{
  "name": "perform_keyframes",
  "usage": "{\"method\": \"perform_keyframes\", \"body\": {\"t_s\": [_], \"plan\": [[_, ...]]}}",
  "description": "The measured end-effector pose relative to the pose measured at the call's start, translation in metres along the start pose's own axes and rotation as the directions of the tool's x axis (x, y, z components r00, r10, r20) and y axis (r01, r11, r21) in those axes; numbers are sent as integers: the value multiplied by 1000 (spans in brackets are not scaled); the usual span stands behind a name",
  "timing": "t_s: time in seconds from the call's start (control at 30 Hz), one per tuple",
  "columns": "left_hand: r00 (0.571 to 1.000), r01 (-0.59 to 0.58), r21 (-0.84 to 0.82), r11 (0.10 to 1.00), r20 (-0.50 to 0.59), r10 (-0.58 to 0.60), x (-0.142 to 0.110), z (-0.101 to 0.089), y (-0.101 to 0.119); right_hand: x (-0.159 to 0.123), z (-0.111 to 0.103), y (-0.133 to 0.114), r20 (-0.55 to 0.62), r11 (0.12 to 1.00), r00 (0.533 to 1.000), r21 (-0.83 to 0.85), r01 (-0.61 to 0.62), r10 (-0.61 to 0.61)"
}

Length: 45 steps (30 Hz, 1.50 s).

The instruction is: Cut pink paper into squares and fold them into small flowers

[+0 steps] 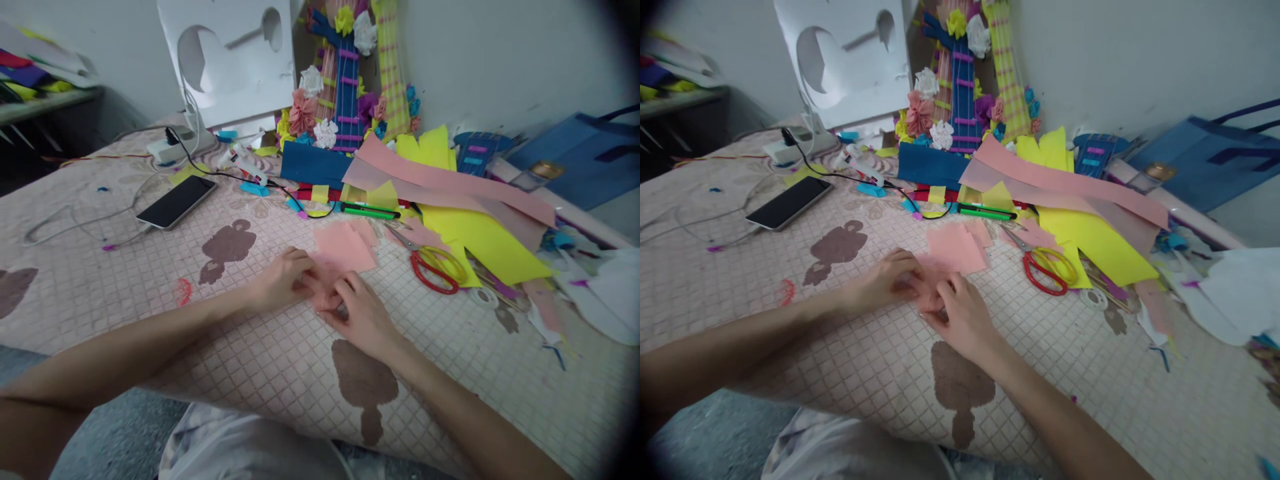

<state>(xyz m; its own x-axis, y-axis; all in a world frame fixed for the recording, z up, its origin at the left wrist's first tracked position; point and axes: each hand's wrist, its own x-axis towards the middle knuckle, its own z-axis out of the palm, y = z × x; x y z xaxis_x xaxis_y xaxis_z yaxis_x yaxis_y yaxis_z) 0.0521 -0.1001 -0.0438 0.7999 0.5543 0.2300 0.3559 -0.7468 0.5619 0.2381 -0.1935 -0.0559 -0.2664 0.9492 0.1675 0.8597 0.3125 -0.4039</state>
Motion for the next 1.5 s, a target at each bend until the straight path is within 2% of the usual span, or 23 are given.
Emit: {"method": "perform_keyframes", "body": {"t_s": [0.13,0.27,0.43,0.53,0.87,1.07,1.5], "plan": [[997,-61,-57,997,46,63,-3,-1,10,0,-1,-1,3,1000,1000,16,-3,3],[993,-10,-62,998,116,17,-5,8,14,0,-4,2,20,997,1000,82,0,-2],[996,55,-44,998,77,-52,-4,15,8,1,-8,7,13,977,1000,212,1,-4],[999,44,-55,998,34,-42,-2,14,7,3,-5,7,0,984,999,172,-37,38],[999,53,-60,997,11,-52,-1,13,9,7,0,5,-10,993,997,91,-71,72],[999,39,-9,999,-33,-40,-1,20,8,7,0,4,-24,995,998,74,-60,62],[998,39,47,998,-53,-36,-2,24,4,5,7,5,-44,997,997,-51,-64,62]]}}
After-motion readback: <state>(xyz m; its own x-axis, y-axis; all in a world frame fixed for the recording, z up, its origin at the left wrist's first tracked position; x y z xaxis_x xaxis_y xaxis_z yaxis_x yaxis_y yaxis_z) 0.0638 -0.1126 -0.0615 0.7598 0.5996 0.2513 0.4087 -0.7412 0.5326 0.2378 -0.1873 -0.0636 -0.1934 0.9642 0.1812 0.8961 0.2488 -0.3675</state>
